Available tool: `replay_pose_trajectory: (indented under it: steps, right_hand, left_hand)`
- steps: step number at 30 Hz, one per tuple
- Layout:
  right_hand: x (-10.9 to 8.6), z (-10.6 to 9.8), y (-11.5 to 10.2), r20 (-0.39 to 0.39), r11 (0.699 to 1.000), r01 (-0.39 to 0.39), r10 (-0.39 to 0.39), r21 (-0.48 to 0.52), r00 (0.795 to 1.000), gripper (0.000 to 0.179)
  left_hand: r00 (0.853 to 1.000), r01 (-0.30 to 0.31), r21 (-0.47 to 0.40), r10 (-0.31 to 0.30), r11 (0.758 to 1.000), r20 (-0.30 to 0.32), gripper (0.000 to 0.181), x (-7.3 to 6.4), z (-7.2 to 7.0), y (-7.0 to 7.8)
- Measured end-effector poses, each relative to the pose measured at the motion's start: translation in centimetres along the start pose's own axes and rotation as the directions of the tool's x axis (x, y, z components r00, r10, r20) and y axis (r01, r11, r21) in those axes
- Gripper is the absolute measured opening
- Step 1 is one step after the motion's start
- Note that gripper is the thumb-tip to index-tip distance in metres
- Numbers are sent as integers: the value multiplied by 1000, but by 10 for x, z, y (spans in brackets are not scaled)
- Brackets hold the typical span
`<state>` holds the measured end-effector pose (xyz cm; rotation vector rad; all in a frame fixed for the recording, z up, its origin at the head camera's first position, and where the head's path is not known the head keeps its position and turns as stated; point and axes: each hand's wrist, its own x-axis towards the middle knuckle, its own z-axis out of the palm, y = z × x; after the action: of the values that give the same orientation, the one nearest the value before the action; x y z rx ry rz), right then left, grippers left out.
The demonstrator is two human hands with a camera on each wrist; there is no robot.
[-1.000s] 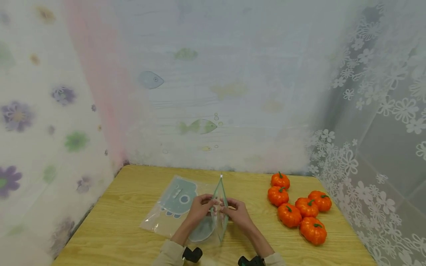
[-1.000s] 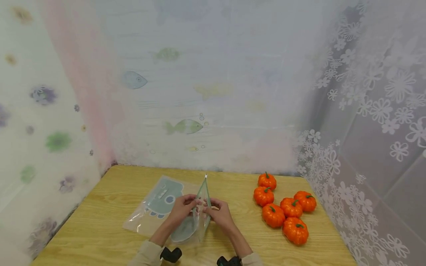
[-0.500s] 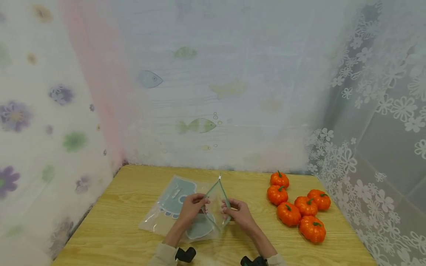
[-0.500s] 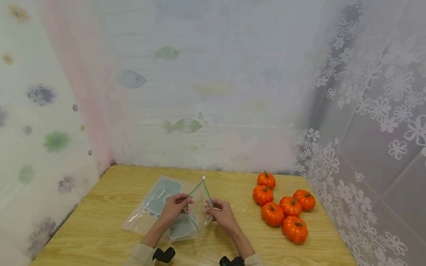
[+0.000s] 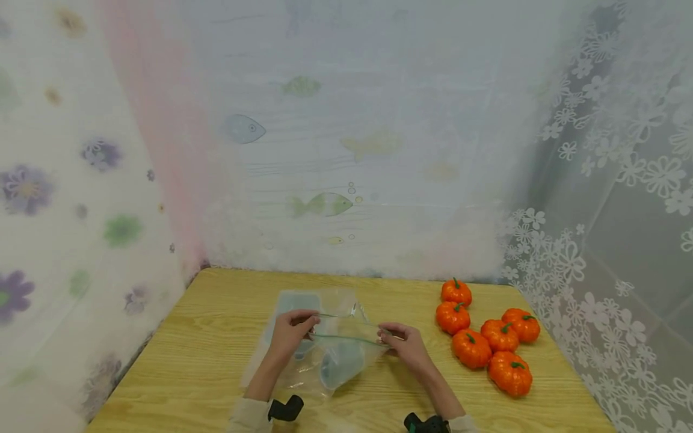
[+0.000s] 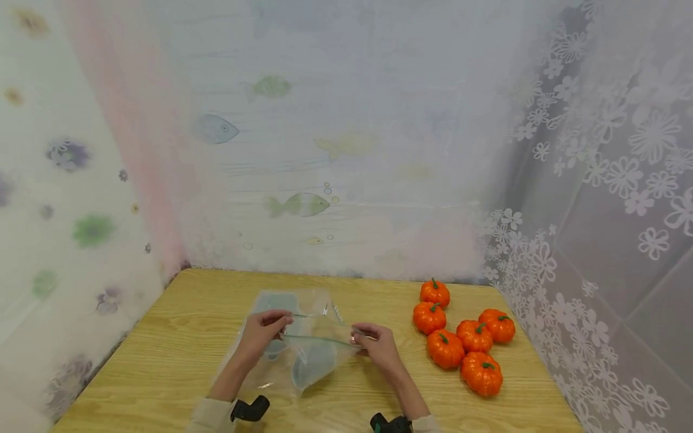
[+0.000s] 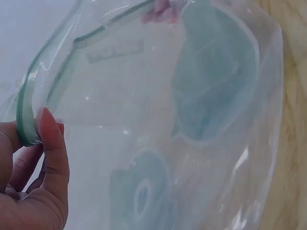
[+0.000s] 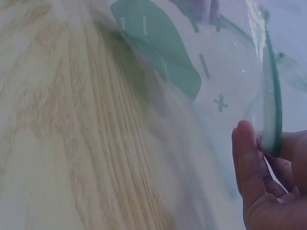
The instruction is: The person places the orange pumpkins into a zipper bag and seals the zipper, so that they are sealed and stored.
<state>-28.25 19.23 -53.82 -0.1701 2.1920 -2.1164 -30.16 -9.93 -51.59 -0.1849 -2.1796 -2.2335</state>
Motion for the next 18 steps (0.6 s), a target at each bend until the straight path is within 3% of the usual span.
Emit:
replay_pose_trajectory:
  steps: [9,18]
  right_hand:
    - [-2,-7,-2,-3,1000,-5,5,-6,1000,32]
    - [-2,-7,0,12,1000,17,-17,-18,1000,31]
  left_hand:
    - [999,-23,70,26,997,-32,18,-3,-14,10]
    - [998,-53,84,56,995,-24,15,-5,-17,5]
